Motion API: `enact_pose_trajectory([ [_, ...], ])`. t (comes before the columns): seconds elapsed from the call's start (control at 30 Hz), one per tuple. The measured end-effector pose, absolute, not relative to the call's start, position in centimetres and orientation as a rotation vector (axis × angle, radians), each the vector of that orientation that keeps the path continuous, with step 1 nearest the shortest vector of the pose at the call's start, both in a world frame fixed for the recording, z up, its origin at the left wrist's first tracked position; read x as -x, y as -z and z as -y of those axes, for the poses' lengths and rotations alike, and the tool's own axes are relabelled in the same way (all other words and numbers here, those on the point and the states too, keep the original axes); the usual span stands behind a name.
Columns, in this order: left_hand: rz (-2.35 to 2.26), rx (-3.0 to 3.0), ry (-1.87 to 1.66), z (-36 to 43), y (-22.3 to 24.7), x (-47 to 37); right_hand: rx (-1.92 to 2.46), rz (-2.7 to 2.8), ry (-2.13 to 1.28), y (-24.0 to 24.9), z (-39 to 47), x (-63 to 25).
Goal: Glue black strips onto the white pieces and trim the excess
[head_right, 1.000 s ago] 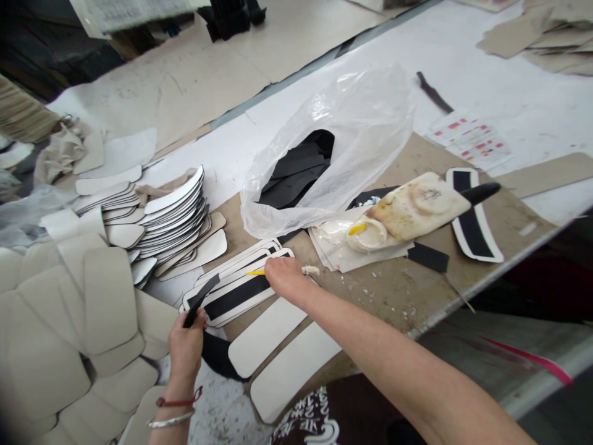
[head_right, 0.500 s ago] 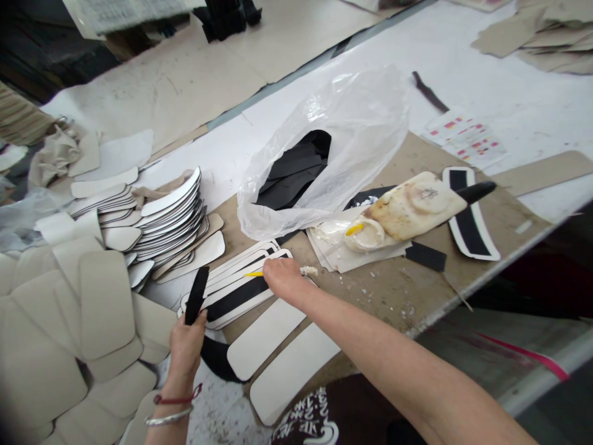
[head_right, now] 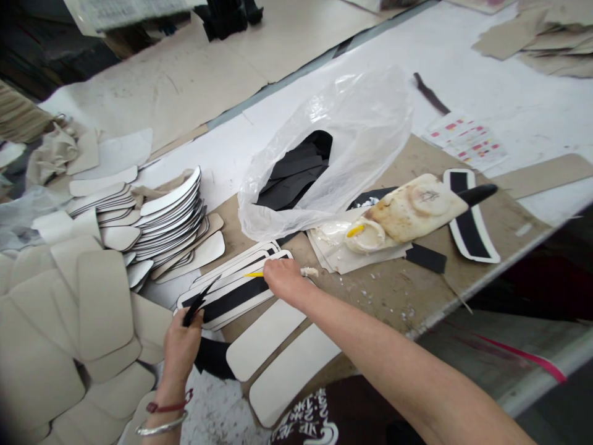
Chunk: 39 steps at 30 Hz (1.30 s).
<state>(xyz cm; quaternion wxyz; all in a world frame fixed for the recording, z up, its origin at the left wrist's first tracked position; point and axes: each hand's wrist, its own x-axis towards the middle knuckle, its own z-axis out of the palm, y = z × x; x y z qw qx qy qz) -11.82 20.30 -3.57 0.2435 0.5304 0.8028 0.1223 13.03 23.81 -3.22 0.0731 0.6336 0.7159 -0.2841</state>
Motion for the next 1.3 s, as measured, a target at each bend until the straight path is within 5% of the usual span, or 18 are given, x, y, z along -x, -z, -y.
enact_pose_trajectory([
  [1.07,-2.524,-1.12,-0.573,-17.3,2.9,11.9,-1.809,-2.091,0.729,3.1,-23.7,-12.2],
  [1.3,-1.628,-0.484,-0.959,-17.7,-1.3,9.3,-1.779,-2.095,0.688,3.5,-23.5,-11.9],
])
